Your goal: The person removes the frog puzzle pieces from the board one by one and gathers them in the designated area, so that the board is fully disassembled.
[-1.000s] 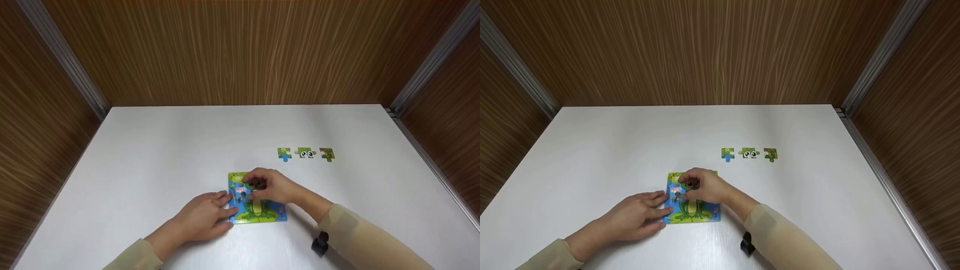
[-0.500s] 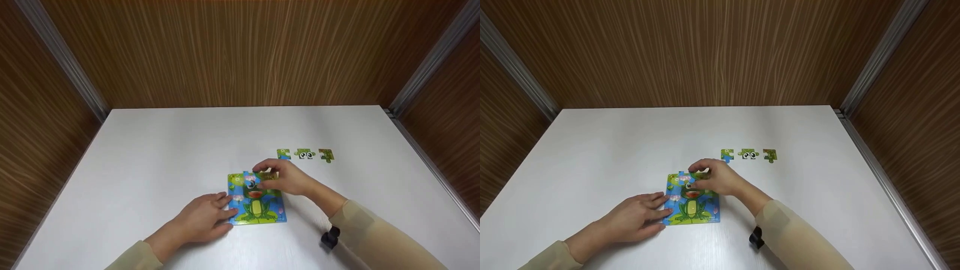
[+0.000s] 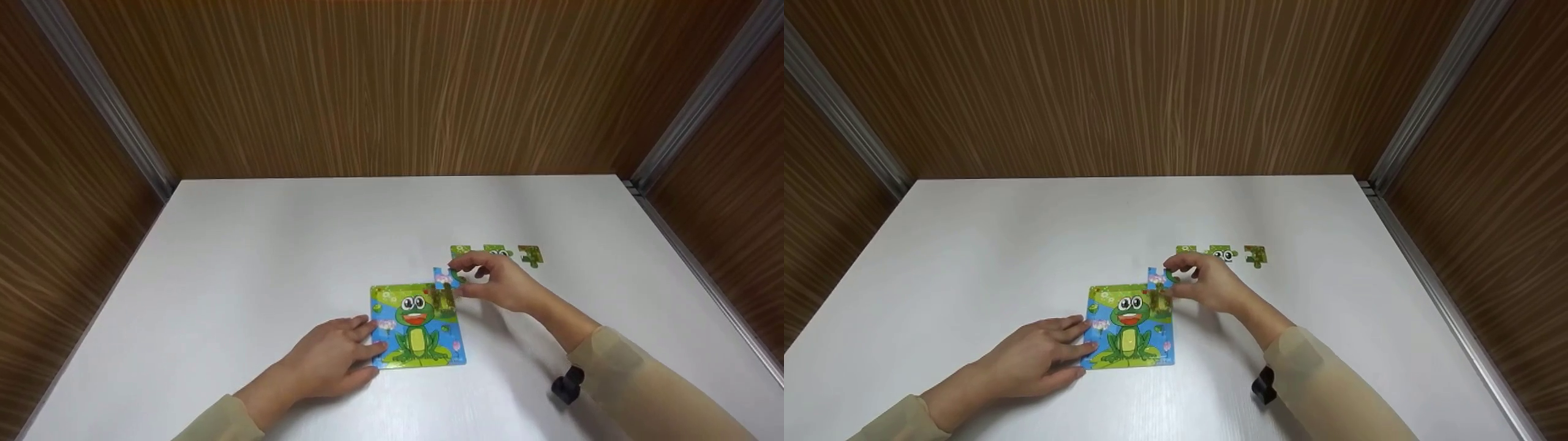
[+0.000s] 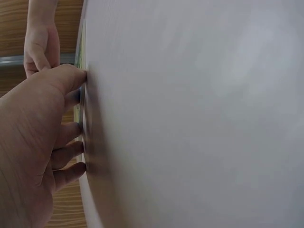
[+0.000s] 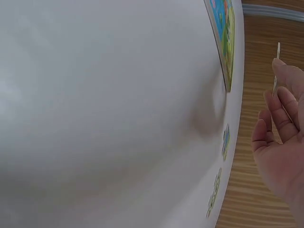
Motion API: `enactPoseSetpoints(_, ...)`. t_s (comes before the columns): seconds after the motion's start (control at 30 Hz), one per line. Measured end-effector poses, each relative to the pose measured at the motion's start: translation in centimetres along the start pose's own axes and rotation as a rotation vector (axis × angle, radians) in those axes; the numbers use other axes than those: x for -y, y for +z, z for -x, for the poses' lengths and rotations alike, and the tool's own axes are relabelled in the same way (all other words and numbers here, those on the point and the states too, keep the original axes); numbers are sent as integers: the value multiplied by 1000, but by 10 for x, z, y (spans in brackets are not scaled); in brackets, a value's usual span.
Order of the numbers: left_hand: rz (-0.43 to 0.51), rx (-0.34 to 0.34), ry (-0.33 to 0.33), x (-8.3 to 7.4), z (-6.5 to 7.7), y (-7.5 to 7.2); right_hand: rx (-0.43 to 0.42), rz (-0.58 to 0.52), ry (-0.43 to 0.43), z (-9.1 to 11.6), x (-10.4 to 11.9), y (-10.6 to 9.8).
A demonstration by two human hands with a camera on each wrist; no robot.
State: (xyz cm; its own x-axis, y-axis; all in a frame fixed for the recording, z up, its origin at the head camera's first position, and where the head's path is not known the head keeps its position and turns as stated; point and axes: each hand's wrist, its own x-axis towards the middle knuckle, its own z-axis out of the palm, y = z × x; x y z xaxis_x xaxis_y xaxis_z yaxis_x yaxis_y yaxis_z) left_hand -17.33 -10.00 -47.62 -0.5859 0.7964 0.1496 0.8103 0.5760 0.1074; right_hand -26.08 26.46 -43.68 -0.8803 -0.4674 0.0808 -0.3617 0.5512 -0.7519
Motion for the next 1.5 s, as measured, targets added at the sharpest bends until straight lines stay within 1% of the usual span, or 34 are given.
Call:
enactPoseSetpoints(0.13, 9, -7, 3, 0, 0, 0, -13, 25, 14, 5, -9, -8)
enactPoseSetpoints(0.37, 31, 11, -14, 0, 0, -1, -36, 30, 49, 11, -24, -17)
enactPoseSetpoints(0.57, 40, 15, -23, 0, 0, -1, -40, 62, 125, 13, -33, -17)
enactPoseSetpoints(0.7, 45, 14, -21, 0, 1, -1, -37, 83, 152, 13, -38, -15)
enactPoseSetpoints(0.8, 46, 19, -23, 0, 1, -1, -42, 95, 157, 13, -38, -13)
enactPoseSetpoints(1.13, 55, 32, -20, 0, 0, -2, -58, 155, 134, 12, -39, -9)
enactPoseSetpoints(1.5, 65, 29, -15, 1, 0, 0, -56, 150, 138, 13, -37, -7)
